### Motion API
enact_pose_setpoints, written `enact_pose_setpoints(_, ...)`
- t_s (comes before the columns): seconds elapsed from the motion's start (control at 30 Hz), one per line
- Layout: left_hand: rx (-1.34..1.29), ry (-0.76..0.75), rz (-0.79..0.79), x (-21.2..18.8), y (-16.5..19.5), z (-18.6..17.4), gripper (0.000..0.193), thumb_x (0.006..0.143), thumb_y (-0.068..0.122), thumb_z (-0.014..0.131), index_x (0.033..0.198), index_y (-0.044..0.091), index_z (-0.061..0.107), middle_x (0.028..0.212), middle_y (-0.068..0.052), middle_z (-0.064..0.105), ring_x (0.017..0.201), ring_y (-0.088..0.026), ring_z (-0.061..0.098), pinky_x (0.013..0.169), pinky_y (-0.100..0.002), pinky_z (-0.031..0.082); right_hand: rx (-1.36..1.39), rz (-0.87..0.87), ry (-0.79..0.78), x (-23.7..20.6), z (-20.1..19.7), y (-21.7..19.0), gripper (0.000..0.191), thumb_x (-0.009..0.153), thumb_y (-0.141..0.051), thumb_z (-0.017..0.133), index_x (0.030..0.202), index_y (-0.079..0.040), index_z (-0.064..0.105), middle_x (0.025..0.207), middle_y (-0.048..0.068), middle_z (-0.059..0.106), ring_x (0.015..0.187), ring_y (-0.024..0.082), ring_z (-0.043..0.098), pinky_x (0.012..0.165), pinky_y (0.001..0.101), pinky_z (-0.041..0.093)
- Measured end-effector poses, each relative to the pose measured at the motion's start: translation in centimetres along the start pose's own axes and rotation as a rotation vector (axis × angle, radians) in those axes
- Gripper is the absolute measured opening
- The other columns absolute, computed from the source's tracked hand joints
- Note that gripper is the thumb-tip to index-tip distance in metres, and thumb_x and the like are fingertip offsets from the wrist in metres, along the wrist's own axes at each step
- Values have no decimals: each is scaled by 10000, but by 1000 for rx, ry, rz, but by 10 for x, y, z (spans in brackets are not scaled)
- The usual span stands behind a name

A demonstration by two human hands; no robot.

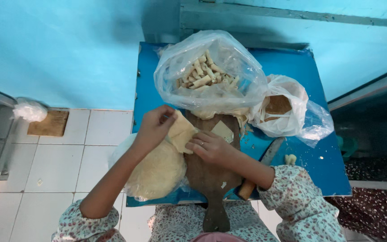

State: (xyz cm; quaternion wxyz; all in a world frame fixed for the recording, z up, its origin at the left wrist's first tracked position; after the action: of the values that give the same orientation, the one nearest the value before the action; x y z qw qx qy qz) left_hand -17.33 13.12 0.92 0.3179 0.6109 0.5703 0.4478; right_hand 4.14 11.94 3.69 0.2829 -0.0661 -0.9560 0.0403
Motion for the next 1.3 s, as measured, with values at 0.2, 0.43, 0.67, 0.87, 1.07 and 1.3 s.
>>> enact_pose_setpoints(0.2,-206,119,-82,-6,5,-25,166,1042,155,668,1063,-9,658,853,-34,616,737,-73,539,633,-266,447,123,136,-77,-7,-5,-3,305,841,-70,671,1140,-40,624,1090,141,690,1060,324,675,920,449,554)
enact_pose_setpoints(0.43,-196,-165,44,-43,77,6,166,952,137,708,1075,27,699,908,-47,755,813,-74,693,711,-251,563,469,449,329,-29,-52,-3,666,853,-48,828,1347,-81,383,1310,188,624,1227,301,644,988,412,540)
enact_pose_setpoints(0.67,-24,-175,176,-71,109,57,308,798,59,757,1083,33,644,960,-135,702,912,-292,670,767,-399,533,715,663,397,-106,-49,-7,646,885,85,728,1378,-57,336,1198,125,652,1143,246,694,990,401,578)
enact_pose_setpoints(0.87,414,-266,466,-111,83,99,332,737,29,661,1067,2,638,1118,-155,631,1096,-378,579,917,-497,450,440,598,120,-147,-47,-15,414,857,125,669,1193,-76,534,1146,110,692,1094,320,707,828,376,591)
enact_pose_setpoints(1.07,367,-240,365,-129,63,102,409,720,13,647,1129,7,650,1197,-148,640,1146,-367,581,962,-491,449,488,694,40,-140,-46,-39,380,817,-39,790,1142,-83,599,1078,110,682,1010,293,707,796,399,567)
enact_pose_setpoints(1.3,260,-333,254,-130,68,87,400,750,118,780,1113,13,648,1201,-150,631,1132,-369,575,939,-491,448,462,572,-116,-114,-26,-50,412,819,-153,858,1121,-87,585,1120,111,687,1047,331,683,858,418,554)
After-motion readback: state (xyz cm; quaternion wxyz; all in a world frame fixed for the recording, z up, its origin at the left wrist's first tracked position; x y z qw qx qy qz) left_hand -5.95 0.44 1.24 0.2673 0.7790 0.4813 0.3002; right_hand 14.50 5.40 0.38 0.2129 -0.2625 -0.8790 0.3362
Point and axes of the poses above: each hand's wrist, its own x-axis towards the middle knuckle, its own z-axis out of the palm, y = z × x, the point moved 3 cm from there along x, towards the middle knuckle
